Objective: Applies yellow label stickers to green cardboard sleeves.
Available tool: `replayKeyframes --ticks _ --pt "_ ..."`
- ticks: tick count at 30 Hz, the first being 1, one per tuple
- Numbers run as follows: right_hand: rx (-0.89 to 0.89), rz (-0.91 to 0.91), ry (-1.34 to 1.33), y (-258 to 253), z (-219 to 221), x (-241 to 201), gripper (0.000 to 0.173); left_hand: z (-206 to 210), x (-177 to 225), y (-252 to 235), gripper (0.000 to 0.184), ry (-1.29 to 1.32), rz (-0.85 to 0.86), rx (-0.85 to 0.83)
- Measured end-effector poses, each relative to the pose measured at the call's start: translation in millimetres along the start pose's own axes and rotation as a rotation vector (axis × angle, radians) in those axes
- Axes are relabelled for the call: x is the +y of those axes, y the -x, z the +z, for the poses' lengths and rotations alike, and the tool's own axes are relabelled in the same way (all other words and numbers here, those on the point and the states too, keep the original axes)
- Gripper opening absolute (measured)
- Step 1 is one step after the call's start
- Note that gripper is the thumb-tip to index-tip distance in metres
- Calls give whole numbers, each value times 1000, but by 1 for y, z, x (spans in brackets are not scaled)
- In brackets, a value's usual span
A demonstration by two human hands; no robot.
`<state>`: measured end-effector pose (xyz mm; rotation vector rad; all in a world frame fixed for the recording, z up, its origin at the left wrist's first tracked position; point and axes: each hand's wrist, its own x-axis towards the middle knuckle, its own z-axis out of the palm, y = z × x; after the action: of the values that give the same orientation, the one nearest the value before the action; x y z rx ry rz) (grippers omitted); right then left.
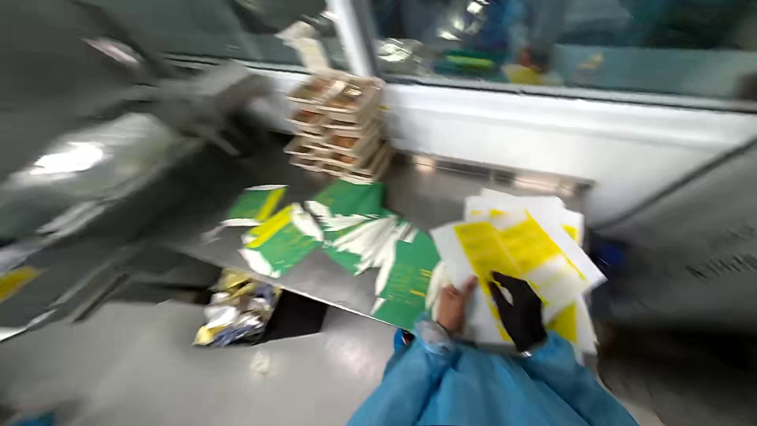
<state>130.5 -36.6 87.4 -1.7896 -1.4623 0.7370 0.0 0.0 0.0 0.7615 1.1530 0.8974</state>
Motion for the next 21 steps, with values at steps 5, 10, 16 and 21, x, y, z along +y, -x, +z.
replayKeyframes --ticks 5,10,16,21 --pt "168 -77 164 8 24 75 37 8 0 3 27 158 1 -18" --pt "254 -132 110 10 24 75 29 14 3 6 31 156 -44 -65" --pt "307 -191 109 8 26 73 23 19 9 8 26 122 -22 -94" --pt "313 -212 30 10 29 72 17 15 9 7 25 47 17 -129"
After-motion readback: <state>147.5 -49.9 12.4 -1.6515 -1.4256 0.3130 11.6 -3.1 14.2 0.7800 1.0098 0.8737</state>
